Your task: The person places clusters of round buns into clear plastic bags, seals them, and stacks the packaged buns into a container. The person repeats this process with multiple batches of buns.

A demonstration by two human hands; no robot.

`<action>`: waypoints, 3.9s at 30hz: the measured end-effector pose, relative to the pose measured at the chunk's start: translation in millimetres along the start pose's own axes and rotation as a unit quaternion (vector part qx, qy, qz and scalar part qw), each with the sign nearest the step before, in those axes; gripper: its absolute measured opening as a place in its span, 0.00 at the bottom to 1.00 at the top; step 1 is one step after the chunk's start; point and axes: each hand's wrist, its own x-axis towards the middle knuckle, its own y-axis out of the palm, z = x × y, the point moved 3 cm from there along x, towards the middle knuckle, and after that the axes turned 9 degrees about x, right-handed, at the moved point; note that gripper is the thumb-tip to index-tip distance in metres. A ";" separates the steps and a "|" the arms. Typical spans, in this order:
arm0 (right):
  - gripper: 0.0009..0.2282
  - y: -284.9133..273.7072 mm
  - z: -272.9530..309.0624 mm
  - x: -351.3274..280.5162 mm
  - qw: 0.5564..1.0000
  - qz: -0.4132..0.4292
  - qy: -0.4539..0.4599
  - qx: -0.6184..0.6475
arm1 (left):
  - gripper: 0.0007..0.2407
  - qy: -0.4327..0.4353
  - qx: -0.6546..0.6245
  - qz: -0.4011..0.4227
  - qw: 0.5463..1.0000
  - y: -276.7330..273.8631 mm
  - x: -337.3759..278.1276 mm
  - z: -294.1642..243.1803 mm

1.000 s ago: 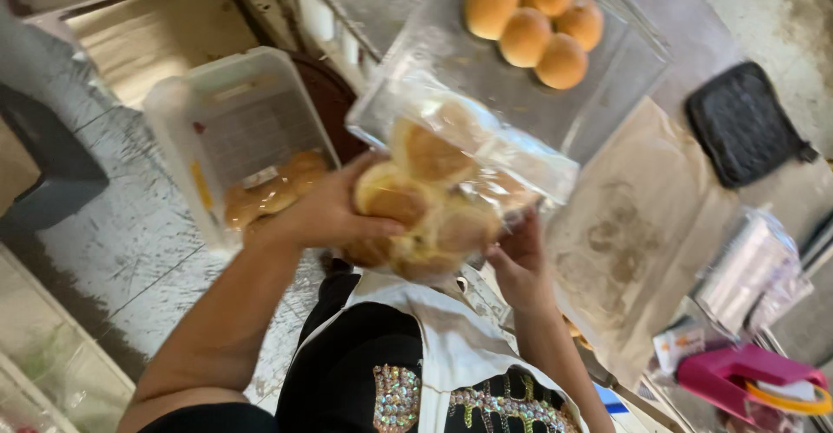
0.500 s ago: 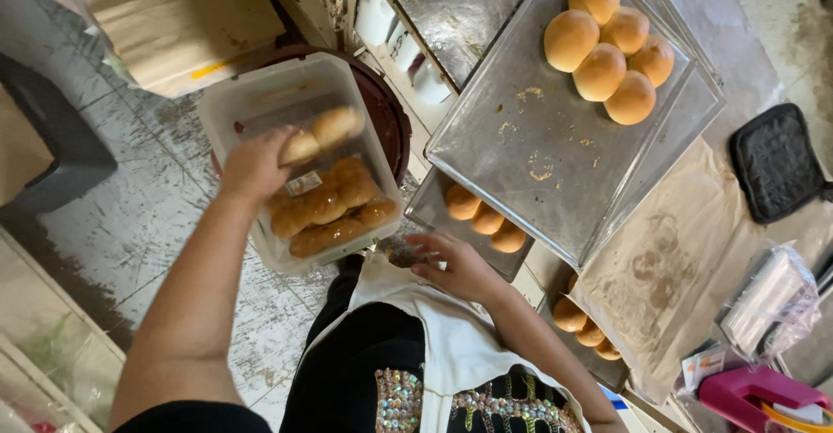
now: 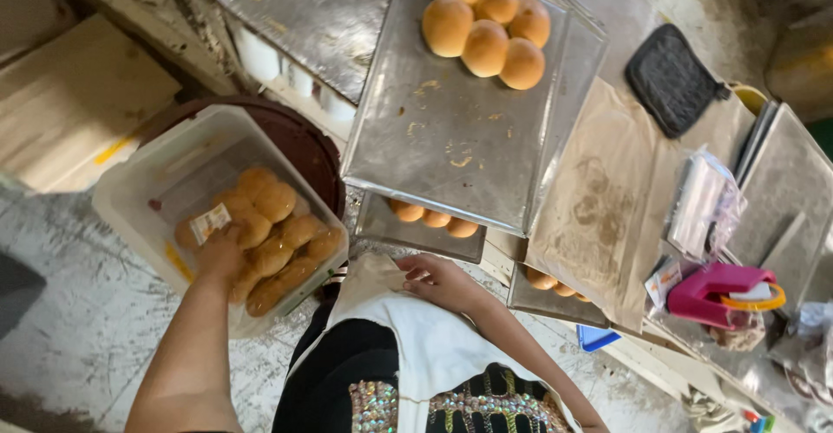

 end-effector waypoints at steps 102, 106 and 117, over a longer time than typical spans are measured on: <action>0.32 -239.1 -128.8 -192.3 0.803 -0.258 -0.099 0.528 | 0.36 0.294 -0.282 0.317 0.856 -179.9 50.6 -562.2; 0.32 -191.7 -120.7 -207.4 0.739 -0.239 -0.190 0.601 | 0.30 0.444 -0.129 0.232 0.856 -212.5 73.2 -630.3; 0.32 -168.1 -122.4 -195.3 0.595 0.074 -0.106 0.794 | 0.29 0.505 0.136 0.075 0.849 -253.7 12.3 -849.1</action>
